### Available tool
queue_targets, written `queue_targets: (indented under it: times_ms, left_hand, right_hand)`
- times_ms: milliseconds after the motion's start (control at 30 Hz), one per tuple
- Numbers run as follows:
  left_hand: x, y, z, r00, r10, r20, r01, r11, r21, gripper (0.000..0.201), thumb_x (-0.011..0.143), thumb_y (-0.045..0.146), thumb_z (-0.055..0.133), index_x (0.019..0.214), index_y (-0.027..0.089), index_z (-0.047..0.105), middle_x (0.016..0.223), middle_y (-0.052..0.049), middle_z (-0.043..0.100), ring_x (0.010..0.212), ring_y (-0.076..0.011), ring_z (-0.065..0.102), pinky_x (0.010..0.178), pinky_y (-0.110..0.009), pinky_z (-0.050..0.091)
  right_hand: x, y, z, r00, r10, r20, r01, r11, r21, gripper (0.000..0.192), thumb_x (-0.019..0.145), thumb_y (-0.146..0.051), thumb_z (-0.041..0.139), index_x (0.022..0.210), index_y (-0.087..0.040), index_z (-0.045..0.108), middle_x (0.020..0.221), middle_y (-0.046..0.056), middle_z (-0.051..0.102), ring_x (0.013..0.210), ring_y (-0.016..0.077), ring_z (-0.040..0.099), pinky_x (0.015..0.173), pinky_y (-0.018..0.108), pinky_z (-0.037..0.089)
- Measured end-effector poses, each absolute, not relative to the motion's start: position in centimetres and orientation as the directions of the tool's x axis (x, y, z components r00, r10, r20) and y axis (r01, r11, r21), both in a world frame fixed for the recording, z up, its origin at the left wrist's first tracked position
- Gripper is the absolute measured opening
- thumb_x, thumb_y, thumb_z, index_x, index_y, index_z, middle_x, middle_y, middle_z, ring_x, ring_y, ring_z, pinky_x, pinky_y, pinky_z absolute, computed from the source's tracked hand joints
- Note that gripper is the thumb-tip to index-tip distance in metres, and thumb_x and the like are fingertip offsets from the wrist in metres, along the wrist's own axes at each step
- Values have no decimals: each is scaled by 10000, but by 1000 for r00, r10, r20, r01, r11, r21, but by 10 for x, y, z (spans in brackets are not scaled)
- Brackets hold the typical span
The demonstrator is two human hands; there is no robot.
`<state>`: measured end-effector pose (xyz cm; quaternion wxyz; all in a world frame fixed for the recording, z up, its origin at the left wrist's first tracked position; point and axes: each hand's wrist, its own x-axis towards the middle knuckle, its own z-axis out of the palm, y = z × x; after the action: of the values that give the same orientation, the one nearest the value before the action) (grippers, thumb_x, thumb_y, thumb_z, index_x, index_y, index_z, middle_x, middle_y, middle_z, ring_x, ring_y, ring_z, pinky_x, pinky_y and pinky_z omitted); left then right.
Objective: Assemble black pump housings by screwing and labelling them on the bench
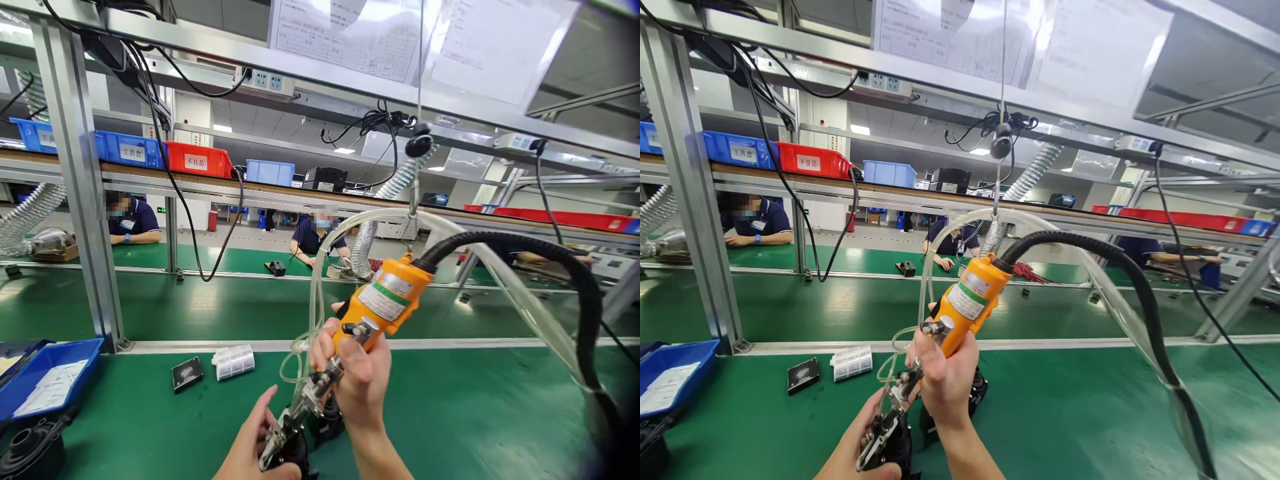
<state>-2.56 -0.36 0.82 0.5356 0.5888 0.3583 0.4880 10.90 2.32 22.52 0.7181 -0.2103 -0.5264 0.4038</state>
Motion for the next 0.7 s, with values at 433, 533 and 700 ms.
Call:
queue_targets:
  times_ms: [433,533,700]
  left_hand:
    - [-20,0,-28,255,953,164,-225,-106,968,1140,634,605,965,1581,253,438,1503,-157,531,1380,-423,545,1142,-521,505]
    - [-23,-1,-30,286,942,174,-206,-117,971,1105,681,562,955,1594,257,413,1481,-155,533,1383,-411,543,1180,-541,466]
    - [-24,-3,-30,280,943,178,-199,-125,972,1049,712,542,937,1589,286,421,1491,-135,533,1398,-411,529,1207,-549,439]
  right_hand:
    - [119,53,210,98,813,575,-338,570,-749,498,765,-475,835,1099,-240,551,609,-98,511,448,107,434,441,252,434]
    - [120,54,209,89,808,583,-317,578,-752,411,777,-479,830,971,-231,567,596,-88,509,460,106,446,450,244,422]
    - [117,49,212,93,815,573,-316,570,-759,472,766,-503,824,1062,-239,567,607,-93,517,447,108,435,447,258,449]
